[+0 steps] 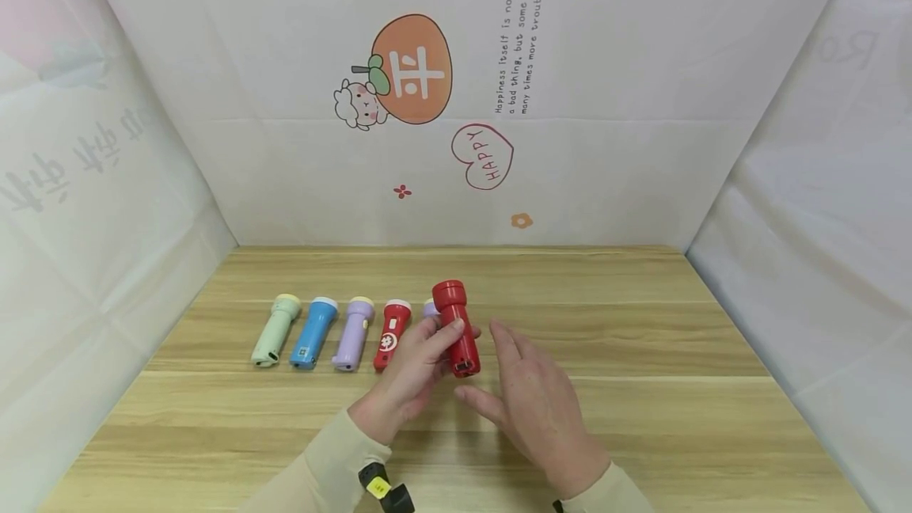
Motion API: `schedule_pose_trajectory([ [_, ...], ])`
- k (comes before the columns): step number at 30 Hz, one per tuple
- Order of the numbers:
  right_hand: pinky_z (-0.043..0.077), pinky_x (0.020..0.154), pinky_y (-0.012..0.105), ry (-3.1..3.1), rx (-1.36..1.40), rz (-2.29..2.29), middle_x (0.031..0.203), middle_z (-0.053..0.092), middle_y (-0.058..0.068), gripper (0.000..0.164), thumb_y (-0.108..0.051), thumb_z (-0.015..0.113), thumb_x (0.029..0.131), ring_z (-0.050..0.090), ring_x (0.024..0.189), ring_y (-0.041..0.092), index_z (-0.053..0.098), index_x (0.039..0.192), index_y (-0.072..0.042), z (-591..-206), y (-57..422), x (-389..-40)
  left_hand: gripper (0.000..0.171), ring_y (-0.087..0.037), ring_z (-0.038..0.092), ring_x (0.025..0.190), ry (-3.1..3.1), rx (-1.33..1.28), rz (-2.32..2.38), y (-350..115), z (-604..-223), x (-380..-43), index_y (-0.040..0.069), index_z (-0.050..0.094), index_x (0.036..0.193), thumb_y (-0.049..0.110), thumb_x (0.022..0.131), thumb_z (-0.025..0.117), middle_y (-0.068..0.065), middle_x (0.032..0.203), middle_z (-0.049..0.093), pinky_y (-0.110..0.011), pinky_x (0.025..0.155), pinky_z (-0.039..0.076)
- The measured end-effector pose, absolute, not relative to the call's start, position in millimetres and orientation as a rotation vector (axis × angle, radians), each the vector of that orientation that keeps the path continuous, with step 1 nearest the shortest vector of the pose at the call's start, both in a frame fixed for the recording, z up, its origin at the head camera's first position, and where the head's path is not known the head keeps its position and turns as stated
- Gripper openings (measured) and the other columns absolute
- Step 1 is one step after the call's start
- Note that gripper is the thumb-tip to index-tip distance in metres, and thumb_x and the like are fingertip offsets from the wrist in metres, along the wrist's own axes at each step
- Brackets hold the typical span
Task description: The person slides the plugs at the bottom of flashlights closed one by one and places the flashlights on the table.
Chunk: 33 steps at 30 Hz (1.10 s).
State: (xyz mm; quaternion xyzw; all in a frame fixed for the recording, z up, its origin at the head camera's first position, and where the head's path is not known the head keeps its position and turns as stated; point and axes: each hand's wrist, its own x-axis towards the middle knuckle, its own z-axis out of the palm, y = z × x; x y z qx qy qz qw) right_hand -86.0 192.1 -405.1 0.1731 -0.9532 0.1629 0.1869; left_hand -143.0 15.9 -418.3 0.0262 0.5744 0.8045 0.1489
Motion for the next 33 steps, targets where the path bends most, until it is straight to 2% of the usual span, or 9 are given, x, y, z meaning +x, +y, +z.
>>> schedule_pose_trajectory([
  [3, 0.061, 0.081, 0.052, -2.667, 0.488, 0.449, 0.117, 0.074, 0.021, 0.089, -0.055, 0.082, 0.085, 0.073, 0.103, 0.039, 0.050, 0.147, 0.000, -404.3, 190.6, -85.0, 0.048, -0.016, 0.069, 0.103, 1.639, 0.074, 2.337, 15.1, -417.1, -142.1, -0.003, 0.055, 0.136, 0.030, 0.103, 0.066, -0.019, 0.125, 0.071, -0.029, 0.085, 0.055],
  [5, 0.062, 0.079, 0.051, -2.668, 0.485, 0.446, 0.100, 0.075, 0.016, 0.088, -0.053, 0.083, 0.084, 0.074, 0.098, 0.036, 0.051, 0.147, 0.000, -403.7, 189.5, -84.3, 0.048, -0.016, 0.068, 0.101, 1.629, 0.067, 2.344, 14.1, -417.0, -141.4, -0.002, 0.056, 0.136, 0.030, 0.103, 0.066, -0.017, 0.123, 0.071, -0.028, 0.084, 0.055],
  [6, 0.062, 0.079, 0.050, -2.670, 0.483, 0.454, 0.098, 0.075, 0.015, 0.087, -0.053, 0.084, 0.084, 0.074, 0.097, 0.036, 0.052, 0.146, 0.000, -403.3, 189.0, -84.2, 0.048, -0.016, 0.068, 0.100, 1.627, 0.069, 2.347, 13.6, -417.0, -141.0, -0.003, 0.056, 0.136, 0.030, 0.103, 0.065, -0.016, 0.122, 0.071, -0.028, 0.084, 0.054],
  [8, 0.062, 0.080, 0.051, -2.683, 0.475, 0.473, 0.101, 0.076, 0.015, 0.085, -0.051, 0.084, 0.085, 0.074, 0.100, 0.036, 0.053, 0.146, 0.000, -402.3, 187.9, -84.0, 0.048, -0.016, 0.066, 0.098, 1.619, 0.061, 2.346, 12.5, -417.2, -140.5, -0.002, 0.057, 0.137, 0.031, 0.103, 0.065, -0.013, 0.119, 0.070, -0.028, 0.083, 0.054],
  [12, 0.061, 0.084, 0.053, -2.708, 0.461, 0.518, 0.124, 0.074, 0.017, 0.081, -0.049, 0.083, 0.087, 0.073, 0.108, 0.037, 0.056, 0.145, -0.001, -400.3, 186.0, -84.4, 0.048, -0.016, 0.064, 0.096, 1.609, 0.058, 2.342, 11.0, -417.6, -139.8, -0.002, 0.057, 0.137, 0.033, 0.104, 0.065, -0.010, 0.117, 0.069, -0.028, 0.083, 0.053],
  [13, 0.061, 0.084, 0.053, -2.714, 0.457, 0.523, 0.124, 0.074, 0.016, 0.079, -0.049, 0.082, 0.087, 0.073, 0.108, 0.036, 0.056, 0.145, -0.001, -399.9, 185.6, -84.5, 0.048, -0.016, 0.064, 0.096, 1.605, 0.058, 2.340, 10.7, -417.6, -139.8, -0.001, 0.057, 0.136, 0.033, 0.104, 0.065, -0.009, 0.117, 0.069, -0.028, 0.084, 0.053],
  [26, 0.063, 0.076, 0.041, -2.605, 0.548, 0.525, 0.108, 0.079, 0.003, 0.060, -0.041, 0.087, 0.084, 0.076, 0.093, 0.019, 0.066, 0.132, -0.012, -401.8, 184.0, -87.3, 0.043, -0.012, 0.065, 0.096, 1.540, 0.107, 2.376, 9.5, -418.9, -138.6, -0.005, 0.056, 0.137, 0.026, 0.106, 0.060, -0.007, 0.114, 0.070, -0.025, 0.084, 0.054],
  [33, 0.062, 0.072, 0.036, -2.577, 0.569, 0.548, 0.100, 0.079, -0.002, 0.054, -0.035, 0.089, 0.084, 0.076, 0.085, 0.014, 0.068, 0.129, -0.013, -400.8, 182.6, -86.3, 0.044, -0.012, 0.067, 0.096, 1.477, 0.097, 2.396, 9.6, -418.9, -137.6, -0.006, 0.053, 0.139, 0.024, 0.107, 0.057, -0.007, 0.113, 0.071, -0.024, 0.085, 0.055],
])
